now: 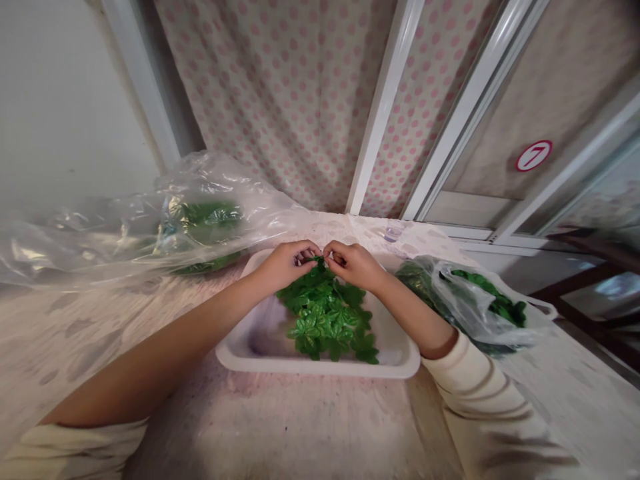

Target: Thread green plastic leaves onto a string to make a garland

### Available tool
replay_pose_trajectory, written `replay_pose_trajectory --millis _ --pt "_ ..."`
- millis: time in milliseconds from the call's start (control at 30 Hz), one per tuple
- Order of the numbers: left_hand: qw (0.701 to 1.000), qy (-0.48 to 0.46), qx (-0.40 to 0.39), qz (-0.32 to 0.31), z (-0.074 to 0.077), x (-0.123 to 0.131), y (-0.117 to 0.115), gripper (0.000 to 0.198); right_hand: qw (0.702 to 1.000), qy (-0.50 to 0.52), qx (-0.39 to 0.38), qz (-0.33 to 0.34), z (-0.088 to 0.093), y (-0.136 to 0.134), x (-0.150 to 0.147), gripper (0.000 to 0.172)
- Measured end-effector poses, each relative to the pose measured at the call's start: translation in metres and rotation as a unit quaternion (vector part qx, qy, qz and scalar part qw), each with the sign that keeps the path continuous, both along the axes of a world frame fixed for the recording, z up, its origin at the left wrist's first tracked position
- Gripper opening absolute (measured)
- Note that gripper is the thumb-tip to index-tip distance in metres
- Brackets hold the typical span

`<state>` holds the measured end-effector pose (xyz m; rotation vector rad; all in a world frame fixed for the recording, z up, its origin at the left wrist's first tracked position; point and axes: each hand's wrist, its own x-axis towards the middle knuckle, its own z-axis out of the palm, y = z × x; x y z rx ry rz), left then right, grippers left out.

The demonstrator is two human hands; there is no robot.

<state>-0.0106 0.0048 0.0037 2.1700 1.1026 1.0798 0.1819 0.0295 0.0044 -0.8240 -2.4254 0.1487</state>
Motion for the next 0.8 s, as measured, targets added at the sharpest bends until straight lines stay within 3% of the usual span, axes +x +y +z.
replay_pose_trajectory --millis 333,800 --pt "0.997 0.035 0.020 0.061 -0.0021 -0.0011 0.0049 0.019 1.000 0.004 -0.003 0.000 0.0011 -0.0021 -0.0006 0.009" --pt "0.996 0.002 0.010 0.089 0.0017 -0.0015 0.0021 0.025 1.000 0.002 -0.015 0.008 0.0008 -0.0017 -0.0014 0.009"
